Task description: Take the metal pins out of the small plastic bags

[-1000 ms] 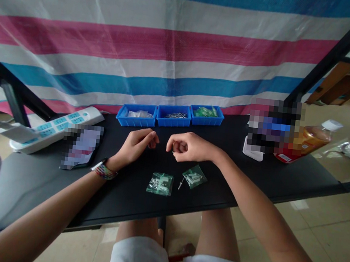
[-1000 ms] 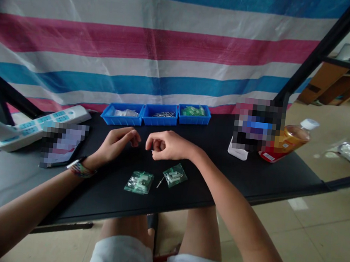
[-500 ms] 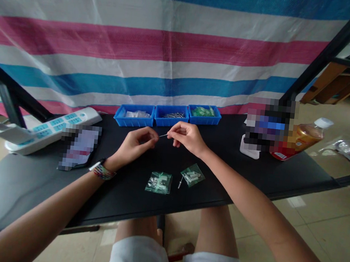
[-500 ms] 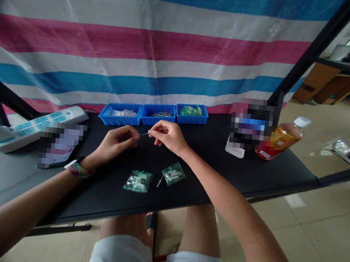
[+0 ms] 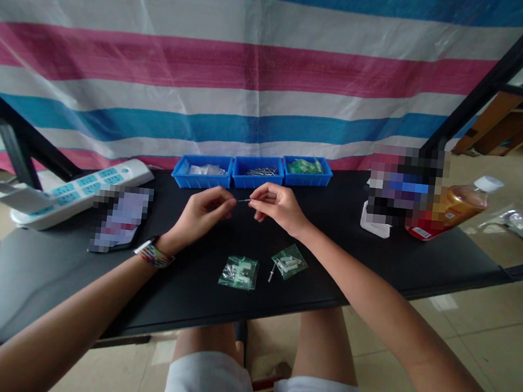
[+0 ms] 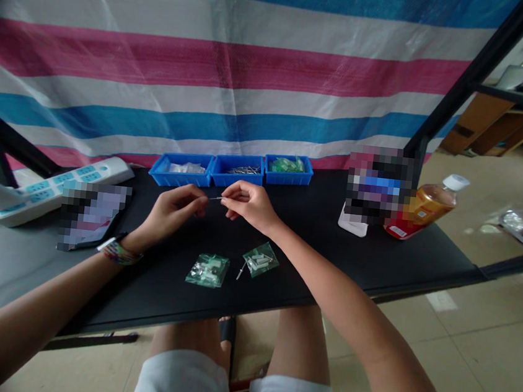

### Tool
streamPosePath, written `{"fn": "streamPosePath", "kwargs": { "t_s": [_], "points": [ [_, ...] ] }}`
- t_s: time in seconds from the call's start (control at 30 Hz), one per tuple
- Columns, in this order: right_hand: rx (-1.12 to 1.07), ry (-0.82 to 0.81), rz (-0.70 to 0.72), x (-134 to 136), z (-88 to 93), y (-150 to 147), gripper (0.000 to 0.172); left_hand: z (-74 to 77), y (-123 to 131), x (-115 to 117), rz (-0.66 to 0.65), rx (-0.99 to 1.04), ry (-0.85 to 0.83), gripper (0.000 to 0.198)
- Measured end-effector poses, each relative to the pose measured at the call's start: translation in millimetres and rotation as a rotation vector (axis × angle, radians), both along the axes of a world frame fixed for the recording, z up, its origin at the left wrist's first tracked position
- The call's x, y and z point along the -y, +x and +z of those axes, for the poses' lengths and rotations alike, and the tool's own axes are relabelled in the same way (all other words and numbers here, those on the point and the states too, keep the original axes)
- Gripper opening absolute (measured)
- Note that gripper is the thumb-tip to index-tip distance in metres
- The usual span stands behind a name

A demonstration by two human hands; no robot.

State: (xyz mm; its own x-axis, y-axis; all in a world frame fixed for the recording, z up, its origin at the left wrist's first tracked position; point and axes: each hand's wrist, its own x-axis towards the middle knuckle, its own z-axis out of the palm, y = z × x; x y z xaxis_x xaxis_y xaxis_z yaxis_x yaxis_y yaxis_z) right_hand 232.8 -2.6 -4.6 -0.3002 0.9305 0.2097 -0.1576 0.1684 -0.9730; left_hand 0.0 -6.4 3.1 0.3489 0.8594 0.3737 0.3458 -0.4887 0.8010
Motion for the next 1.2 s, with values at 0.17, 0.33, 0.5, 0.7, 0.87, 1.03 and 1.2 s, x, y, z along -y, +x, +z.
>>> {"fn": "streamPosePath", "kwargs": {
  "t_s": [0.17, 0.33, 0.5, 0.7, 0.87, 1.03, 1.2],
  "points": [
    [-0.005, 0.045, -0.034, 1.4, -0.5, -0.1, 0.032, -3.9, -1.3, -2.6, -0.016, -0.019, 0.006, 0.046],
    [0.025, 0.058, -0.055, 2.3, 1.0, -0.1, 0.035, -4.4, -0.5, -2.5, -0.047, 0.011, -0.047, 0.05],
    [0.063, 0.053, -0.09, 0.3, -3.5, -0.9, 0.042, -3.8, -1.0, -1.8, -0.044, 0.079, -0.087, 0.045],
    [0.075, 0.06, -0.079, -0.7, -8.5, -1.8, 0.045, -3.9, -1.0, -2.5, -0.04, 0.104, -0.079, 0.038],
    [0.035, 0.029, -0.07, 0.5, -7.4, -3.5, 0.042, -4.3, -1.7, -2.9, -0.017, 0.056, -0.041, 0.038],
    [0.024, 0.019, -0.046, 2.4, -5.9, -4.7, 0.034, -5.5, -1.9, -2.4, 0.015, 0.012, -0.028, 0.04],
    [0.03, 0.05, -0.062, 3.5, -5.9, -4.6, 0.026, -4.1, -1.7, -2.2, 0.024, -0.034, -0.003, 0.044]
  ]
}}
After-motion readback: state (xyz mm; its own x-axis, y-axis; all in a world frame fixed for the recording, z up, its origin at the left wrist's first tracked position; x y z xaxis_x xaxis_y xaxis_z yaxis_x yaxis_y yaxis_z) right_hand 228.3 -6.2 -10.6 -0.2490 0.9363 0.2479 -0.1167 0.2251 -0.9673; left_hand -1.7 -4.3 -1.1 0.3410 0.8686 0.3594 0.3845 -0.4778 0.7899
